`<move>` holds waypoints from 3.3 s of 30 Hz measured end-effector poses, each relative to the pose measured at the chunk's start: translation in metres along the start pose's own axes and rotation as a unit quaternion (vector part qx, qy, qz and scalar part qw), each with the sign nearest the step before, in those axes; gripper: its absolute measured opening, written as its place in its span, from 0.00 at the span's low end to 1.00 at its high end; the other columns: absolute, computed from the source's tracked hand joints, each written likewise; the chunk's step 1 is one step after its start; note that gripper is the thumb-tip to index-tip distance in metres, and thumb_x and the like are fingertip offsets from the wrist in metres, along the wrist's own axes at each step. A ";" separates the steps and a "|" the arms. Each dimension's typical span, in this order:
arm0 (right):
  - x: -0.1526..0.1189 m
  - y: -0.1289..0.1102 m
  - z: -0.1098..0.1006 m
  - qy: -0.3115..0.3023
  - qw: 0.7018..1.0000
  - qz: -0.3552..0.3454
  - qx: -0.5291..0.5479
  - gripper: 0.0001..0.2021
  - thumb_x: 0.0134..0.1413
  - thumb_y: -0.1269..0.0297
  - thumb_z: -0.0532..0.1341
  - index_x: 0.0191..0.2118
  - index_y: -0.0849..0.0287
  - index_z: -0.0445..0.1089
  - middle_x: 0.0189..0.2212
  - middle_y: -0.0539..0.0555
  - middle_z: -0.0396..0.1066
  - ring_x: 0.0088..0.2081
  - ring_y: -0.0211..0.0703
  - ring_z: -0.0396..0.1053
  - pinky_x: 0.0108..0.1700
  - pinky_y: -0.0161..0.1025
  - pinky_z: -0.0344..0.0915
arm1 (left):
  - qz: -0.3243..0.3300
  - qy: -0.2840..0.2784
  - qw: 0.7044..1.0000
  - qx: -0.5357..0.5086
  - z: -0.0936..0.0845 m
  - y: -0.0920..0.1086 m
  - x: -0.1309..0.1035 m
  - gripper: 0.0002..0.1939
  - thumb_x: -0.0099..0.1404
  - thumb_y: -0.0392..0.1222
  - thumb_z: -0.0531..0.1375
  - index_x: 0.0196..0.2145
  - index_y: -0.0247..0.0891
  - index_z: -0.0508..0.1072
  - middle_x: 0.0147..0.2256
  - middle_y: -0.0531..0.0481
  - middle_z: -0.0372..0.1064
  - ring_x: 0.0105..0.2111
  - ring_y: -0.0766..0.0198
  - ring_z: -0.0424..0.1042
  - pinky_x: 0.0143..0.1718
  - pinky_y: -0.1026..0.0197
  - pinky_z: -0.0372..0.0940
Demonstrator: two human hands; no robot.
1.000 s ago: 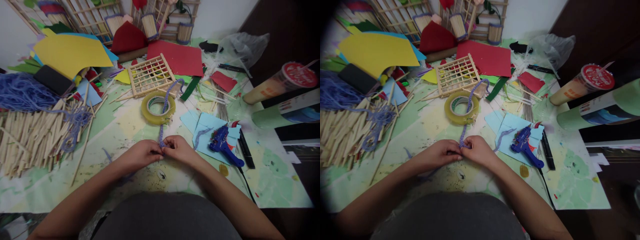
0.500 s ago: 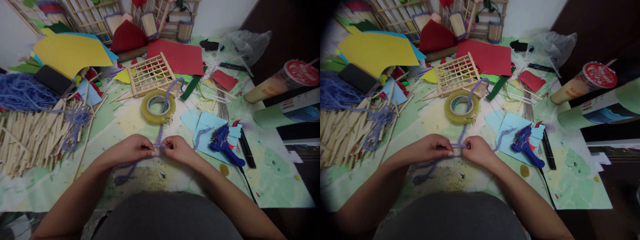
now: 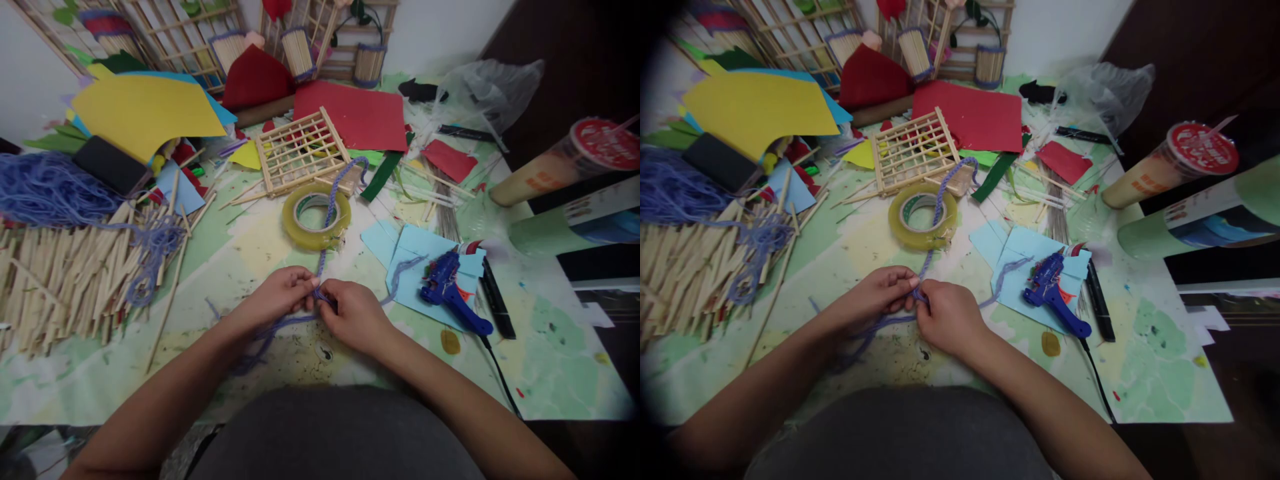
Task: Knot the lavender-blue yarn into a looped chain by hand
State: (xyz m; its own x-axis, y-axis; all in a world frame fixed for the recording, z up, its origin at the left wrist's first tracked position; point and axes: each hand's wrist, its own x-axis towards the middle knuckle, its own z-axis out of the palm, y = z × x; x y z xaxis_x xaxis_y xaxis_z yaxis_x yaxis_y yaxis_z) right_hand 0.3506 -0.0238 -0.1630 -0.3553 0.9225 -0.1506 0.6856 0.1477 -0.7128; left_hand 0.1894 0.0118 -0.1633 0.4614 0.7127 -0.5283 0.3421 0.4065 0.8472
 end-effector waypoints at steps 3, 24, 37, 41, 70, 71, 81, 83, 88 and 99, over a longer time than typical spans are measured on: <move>-0.001 0.000 0.000 -0.001 1.000 0.007 -0.003 0.05 0.49 0.65 0.55 0.26 0.59 0.63 0.19 0.49 0.61 0.22 0.34 0.53 0.26 0.35 0.43 | -0.016 -0.019 0.999 -0.036 -0.002 -0.001 0.001 0.11 0.59 0.46 0.55 0.29 0.34 0.65 0.18 0.55 0.62 0.15 0.76 0.50 0.16 0.70 0.45; 0.015 0.018 0.010 0.050 0.989 0.051 0.132 0.08 0.49 0.67 0.53 0.24 0.62 0.66 0.19 0.49 0.63 0.22 0.32 0.57 0.25 0.31 0.49 | -0.029 -0.027 0.997 -0.072 -0.005 -0.003 0.002 0.06 0.55 0.38 0.58 0.31 0.34 0.66 0.21 0.51 0.68 0.14 0.77 0.51 0.15 0.70 0.43; 0.006 0.006 -0.005 -0.047 0.998 0.038 -0.032 0.09 0.48 0.64 0.54 0.26 0.62 0.69 0.20 0.51 0.65 0.22 0.33 0.56 0.24 0.33 0.46 | 0.006 -0.051 0.998 -0.041 -0.008 -0.006 0.000 0.08 0.54 0.38 0.58 0.32 0.35 0.66 0.22 0.52 0.68 0.15 0.76 0.52 0.16 0.69 0.43; 0.001 0.002 -0.012 -0.030 0.995 0.046 -0.089 0.12 0.50 0.60 0.53 0.26 0.61 0.69 0.22 0.52 0.67 0.23 0.35 0.58 0.25 0.33 0.46 | 0.016 -0.028 0.999 -0.020 -0.004 -0.007 0.000 0.08 0.52 0.38 0.59 0.31 0.35 0.66 0.21 0.52 0.68 0.14 0.76 0.51 0.16 0.68 0.43; -0.031 -0.026 -0.001 0.157 0.977 0.020 0.144 0.09 0.50 0.61 0.56 0.35 0.61 0.64 0.34 0.55 0.67 0.35 0.40 0.65 0.38 0.38 0.59 | 0.071 -0.010 0.985 -0.158 0.016 -0.008 -0.011 0.17 0.48 0.38 0.63 0.37 0.35 0.64 0.25 0.54 0.66 0.16 0.77 0.54 0.16 0.71 0.42; -0.023 -0.016 0.001 0.159 0.960 0.042 0.225 0.10 0.47 0.63 0.57 0.37 0.61 0.62 0.35 0.55 0.66 0.35 0.39 0.65 0.39 0.38 0.60 | 0.068 -0.013 0.986 -0.150 0.016 -0.008 -0.011 0.17 0.49 0.39 0.63 0.37 0.35 0.64 0.24 0.54 0.66 0.16 0.77 0.54 0.16 0.71 0.41; -0.008 -0.003 0.015 -0.010 0.850 0.094 0.518 0.16 0.36 0.69 0.60 0.37 0.61 0.60 0.23 0.46 0.62 0.19 0.29 0.53 0.22 0.30 0.50 | 0.058 -0.006 0.991 -0.117 0.010 -0.006 -0.010 0.19 0.49 0.38 0.63 0.39 0.36 0.65 0.21 0.56 0.65 0.15 0.75 0.56 0.16 0.70 0.43; -0.010 0.001 0.007 -0.038 0.889 0.078 0.450 0.11 0.40 0.68 0.58 0.34 0.62 0.63 0.19 0.45 0.61 0.17 0.29 0.50 0.21 0.30 0.47 | 0.047 -0.003 0.993 -0.109 0.008 -0.006 -0.010 0.20 0.48 0.38 0.63 0.40 0.36 0.64 0.22 0.54 0.67 0.16 0.74 0.58 0.17 0.70 0.45; -0.015 0.014 -0.016 0.038 0.966 0.057 0.249 0.09 0.49 0.64 0.53 0.27 0.64 0.67 0.14 0.44 0.52 0.18 0.30 0.48 0.22 0.31 0.45 | 0.025 -0.023 0.993 -0.116 0.005 -0.005 -0.008 0.20 0.47 0.38 0.64 0.39 0.35 0.65 0.23 0.51 0.70 0.18 0.72 0.62 0.17 0.70 0.46; -0.069 0.001 -0.088 -0.007 0.999 0.022 0.024 0.14 0.54 0.57 0.53 0.34 0.60 0.71 0.23 0.52 0.69 0.24 0.36 0.63 0.28 0.33 0.55 | 0.017 -0.009 0.995 -0.101 0.005 -0.006 -0.010 0.22 0.47 0.40 0.65 0.40 0.37 0.64 0.25 0.50 0.71 0.23 0.67 0.67 0.20 0.69 0.50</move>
State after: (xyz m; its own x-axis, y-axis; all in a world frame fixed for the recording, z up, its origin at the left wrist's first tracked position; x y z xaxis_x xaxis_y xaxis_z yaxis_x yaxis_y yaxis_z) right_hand 0.4318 -0.0564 -0.0932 -0.3358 0.9222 -0.1917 0.6695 0.0905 -0.7373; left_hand 0.1868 -0.0002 -0.1638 0.4855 0.7185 -0.4981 0.1547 0.4901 0.8578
